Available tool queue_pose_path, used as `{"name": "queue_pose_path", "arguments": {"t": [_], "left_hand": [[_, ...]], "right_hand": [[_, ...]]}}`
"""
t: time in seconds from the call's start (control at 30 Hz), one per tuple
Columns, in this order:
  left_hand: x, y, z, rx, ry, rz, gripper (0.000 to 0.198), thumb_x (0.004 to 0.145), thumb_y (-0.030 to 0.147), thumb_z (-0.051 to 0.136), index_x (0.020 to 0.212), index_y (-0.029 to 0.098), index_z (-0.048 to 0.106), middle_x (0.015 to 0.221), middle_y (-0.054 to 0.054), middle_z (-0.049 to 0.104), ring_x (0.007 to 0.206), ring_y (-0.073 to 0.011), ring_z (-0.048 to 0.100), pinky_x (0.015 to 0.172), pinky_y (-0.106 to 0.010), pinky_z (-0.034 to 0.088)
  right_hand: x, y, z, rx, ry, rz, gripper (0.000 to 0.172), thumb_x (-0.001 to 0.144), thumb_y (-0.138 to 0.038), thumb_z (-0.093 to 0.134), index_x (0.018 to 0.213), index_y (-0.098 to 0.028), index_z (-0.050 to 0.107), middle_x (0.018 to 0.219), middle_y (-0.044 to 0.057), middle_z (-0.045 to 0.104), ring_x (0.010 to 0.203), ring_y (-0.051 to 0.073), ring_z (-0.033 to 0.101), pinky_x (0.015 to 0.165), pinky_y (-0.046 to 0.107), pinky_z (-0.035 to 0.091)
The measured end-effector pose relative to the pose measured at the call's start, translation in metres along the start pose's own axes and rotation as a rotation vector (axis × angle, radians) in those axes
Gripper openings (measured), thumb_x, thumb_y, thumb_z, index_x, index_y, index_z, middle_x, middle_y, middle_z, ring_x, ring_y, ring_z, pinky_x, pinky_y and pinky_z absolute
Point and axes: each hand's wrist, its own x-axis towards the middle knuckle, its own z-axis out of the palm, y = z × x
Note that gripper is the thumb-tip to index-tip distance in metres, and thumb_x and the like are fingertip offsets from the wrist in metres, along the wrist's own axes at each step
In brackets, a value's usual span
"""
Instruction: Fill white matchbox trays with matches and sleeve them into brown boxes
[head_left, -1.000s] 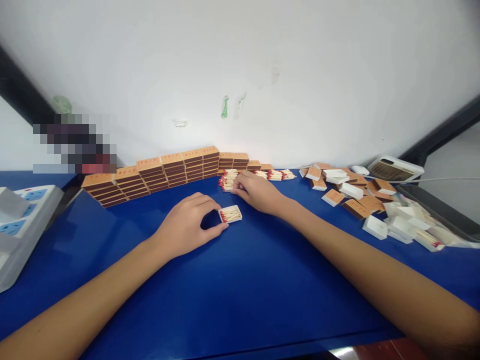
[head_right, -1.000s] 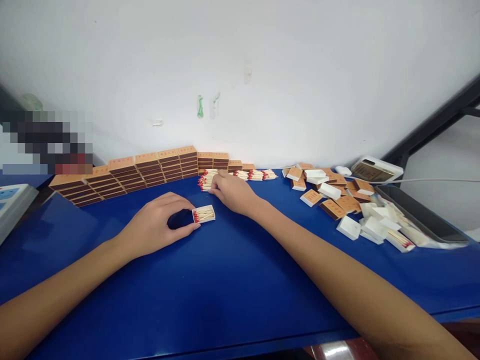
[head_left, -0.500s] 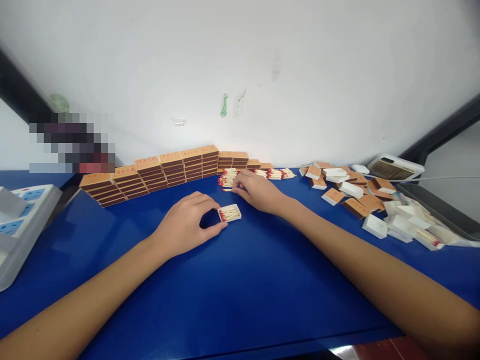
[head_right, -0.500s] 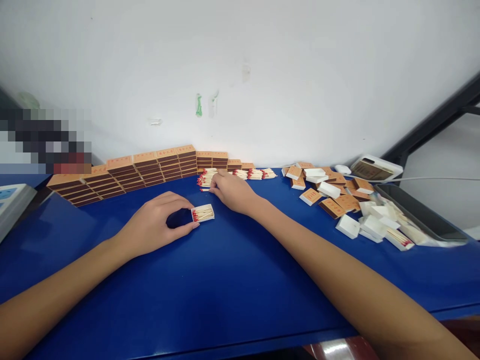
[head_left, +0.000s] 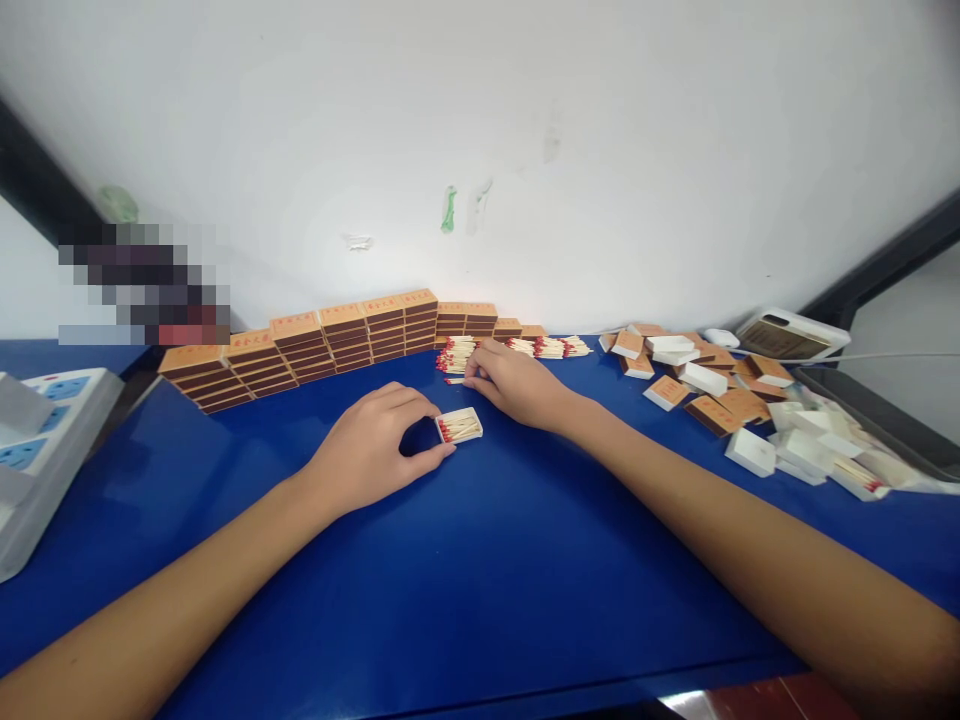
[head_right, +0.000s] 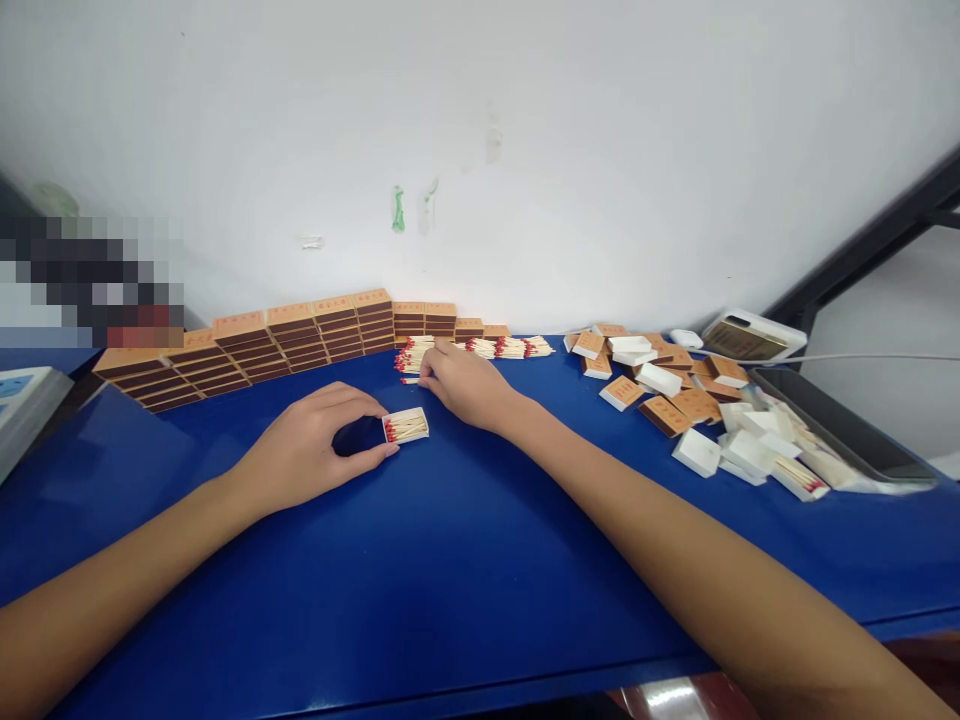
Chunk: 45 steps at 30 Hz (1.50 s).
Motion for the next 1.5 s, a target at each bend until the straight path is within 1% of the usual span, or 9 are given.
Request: {"name": "queue_pose_path", "arguments": {"t": [0.4, 0.5, 0.6, 0.8, 1.0, 1.13, 1.23, 1.37, 1.5], "left_hand": [[0.001, 0.001, -0.001, 0.004, 0.007, 0.0, 0.022, 0.096, 0.041, 0.072, 0.109, 0.023, 0.073, 0.112, -0.007, 0.077, 0.107, -0.0278, 0.07, 0.092, -0.044, 0.058], [0.0, 0.0, 0.0, 0.016, 0.02, 0.001, 0.023, 0.096, 0.042, 0.072, 0.108, 0.023, 0.073, 0.111, -0.006, 0.078, 0.106, -0.0277, 0.07, 0.091, -0.044, 0.058], [0.0, -0.002, 0.001, 0.036, 0.042, 0.004, 0.024, 0.096, 0.043, 0.072, 0.108, 0.022, 0.073, 0.11, -0.006, 0.078, 0.105, -0.0279, 0.07, 0.092, -0.044, 0.057], [0.0, -0.006, 0.002, 0.086, 0.088, -0.035, 0.026, 0.095, 0.044, 0.073, 0.106, 0.02, 0.073, 0.107, -0.007, 0.078, 0.101, -0.0277, 0.07, 0.087, -0.043, 0.057], [0.001, -0.006, 0.001, 0.075, 0.073, -0.064, 0.025, 0.095, 0.045, 0.072, 0.105, 0.021, 0.073, 0.108, -0.007, 0.078, 0.101, -0.0277, 0.069, 0.087, -0.043, 0.057], [0.0, -0.006, 0.001, 0.064, 0.062, -0.059, 0.026, 0.095, 0.044, 0.072, 0.106, 0.021, 0.074, 0.11, -0.007, 0.078, 0.102, -0.0275, 0.069, 0.088, -0.043, 0.057], [-0.001, -0.006, 0.002, 0.062, 0.065, -0.054, 0.027, 0.095, 0.044, 0.072, 0.107, 0.021, 0.074, 0.11, -0.007, 0.078, 0.103, -0.0278, 0.069, 0.089, -0.044, 0.057], [-0.001, -0.006, 0.003, 0.047, 0.06, -0.061, 0.024, 0.095, 0.043, 0.072, 0.108, 0.022, 0.075, 0.11, -0.006, 0.077, 0.104, -0.0278, 0.069, 0.091, -0.045, 0.057], [-0.001, -0.006, 0.003, 0.043, 0.057, -0.062, 0.024, 0.095, 0.043, 0.073, 0.108, 0.022, 0.074, 0.111, -0.006, 0.077, 0.105, -0.0279, 0.069, 0.092, -0.045, 0.057]], "right_hand": [[-0.001, 0.003, -0.002, 0.057, -0.011, -0.029, 0.009, 0.105, -0.02, 0.054, 0.098, -0.019, 0.059, 0.107, 0.008, 0.061, 0.089, 0.019, 0.058, 0.081, 0.031, 0.043], [-0.005, -0.006, -0.012, 0.123, 0.005, -0.073, 0.009, 0.106, -0.022, 0.054, 0.098, -0.02, 0.058, 0.105, 0.007, 0.061, 0.085, 0.018, 0.056, 0.077, 0.03, 0.042], [-0.01, -0.022, -0.021, 0.139, -0.041, -0.099, 0.01, 0.106, -0.023, 0.053, 0.098, -0.02, 0.058, 0.106, 0.007, 0.061, 0.087, 0.018, 0.057, 0.075, 0.03, 0.042], [-0.014, -0.038, -0.027, 0.014, -0.091, -0.166, 0.01, 0.107, -0.022, 0.052, 0.101, -0.019, 0.06, 0.108, 0.009, 0.062, 0.088, 0.02, 0.059, 0.072, 0.033, 0.041], [-0.015, -0.033, -0.018, 0.017, -0.099, -0.178, 0.01, 0.106, -0.02, 0.052, 0.103, -0.019, 0.062, 0.109, 0.01, 0.063, 0.086, 0.02, 0.059, 0.073, 0.033, 0.043], [-0.012, -0.028, -0.016, 0.147, -0.099, -0.178, 0.006, 0.104, -0.02, 0.057, 0.101, -0.02, 0.063, 0.105, 0.007, 0.064, 0.085, 0.019, 0.057, 0.073, 0.031, 0.043], [-0.006, -0.018, -0.014, 0.244, -0.029, -0.134, 0.005, 0.101, -0.022, 0.063, 0.097, -0.02, 0.064, 0.095, 0.005, 0.062, 0.083, 0.018, 0.056, 0.075, 0.03, 0.042], [0.001, 0.003, -0.008, 0.197, 0.107, -0.056, 0.005, 0.1, -0.021, 0.062, 0.097, -0.019, 0.066, 0.095, 0.005, 0.061, 0.078, 0.017, 0.054, 0.075, 0.03, 0.041], [0.003, 0.017, 0.0, 0.151, 0.11, -0.054, 0.006, 0.098, -0.021, 0.064, 0.098, -0.019, 0.07, 0.097, 0.005, 0.06, 0.078, 0.017, 0.054, 0.076, 0.031, 0.041]]}}
